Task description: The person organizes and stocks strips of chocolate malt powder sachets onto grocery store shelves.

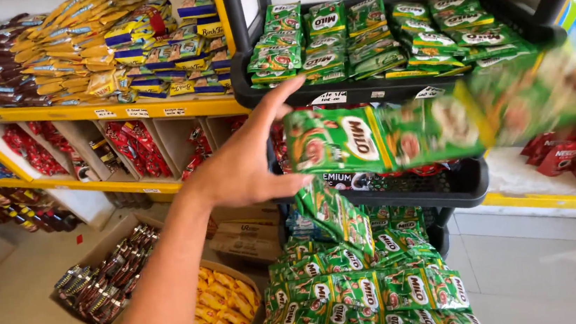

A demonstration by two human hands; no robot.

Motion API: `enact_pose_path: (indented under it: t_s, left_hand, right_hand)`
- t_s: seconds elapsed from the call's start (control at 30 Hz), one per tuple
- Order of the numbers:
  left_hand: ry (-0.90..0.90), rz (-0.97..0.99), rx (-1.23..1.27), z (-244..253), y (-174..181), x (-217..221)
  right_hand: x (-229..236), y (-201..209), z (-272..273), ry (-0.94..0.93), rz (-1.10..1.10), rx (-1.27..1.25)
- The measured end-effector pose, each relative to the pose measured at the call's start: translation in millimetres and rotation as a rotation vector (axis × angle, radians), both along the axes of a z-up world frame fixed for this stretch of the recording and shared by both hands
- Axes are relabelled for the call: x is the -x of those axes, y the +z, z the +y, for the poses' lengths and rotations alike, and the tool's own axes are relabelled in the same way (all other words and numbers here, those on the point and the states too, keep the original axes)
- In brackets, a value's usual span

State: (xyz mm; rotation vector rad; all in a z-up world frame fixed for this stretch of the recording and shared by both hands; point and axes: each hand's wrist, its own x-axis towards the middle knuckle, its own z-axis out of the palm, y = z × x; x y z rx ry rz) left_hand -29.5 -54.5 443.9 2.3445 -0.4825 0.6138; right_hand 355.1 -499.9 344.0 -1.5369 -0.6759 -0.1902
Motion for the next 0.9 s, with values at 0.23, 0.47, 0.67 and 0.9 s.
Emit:
enact_pose_path:
  t_s: [0.23,0.47,0.67,0.9]
  left_hand:
    - [-0.156,0.119,-0.311,-53,36,-35]
    - [-0.456,0.071,-0.298,-40,25,-31]
    - [-0.818,0.336,0.100,-36,5,-16]
    - [-0.930,0.377,0.743,-60,-53,-39]
  right_hand:
    - [115,-16,69,-0.036,-0.028,0.156]
    - [222,-38,149,0.545,-0.222,0.387]
    - [236,-123,180,0.852,0.183,0.146]
    - [289,-67,169,0.847,0.464,-0.109]
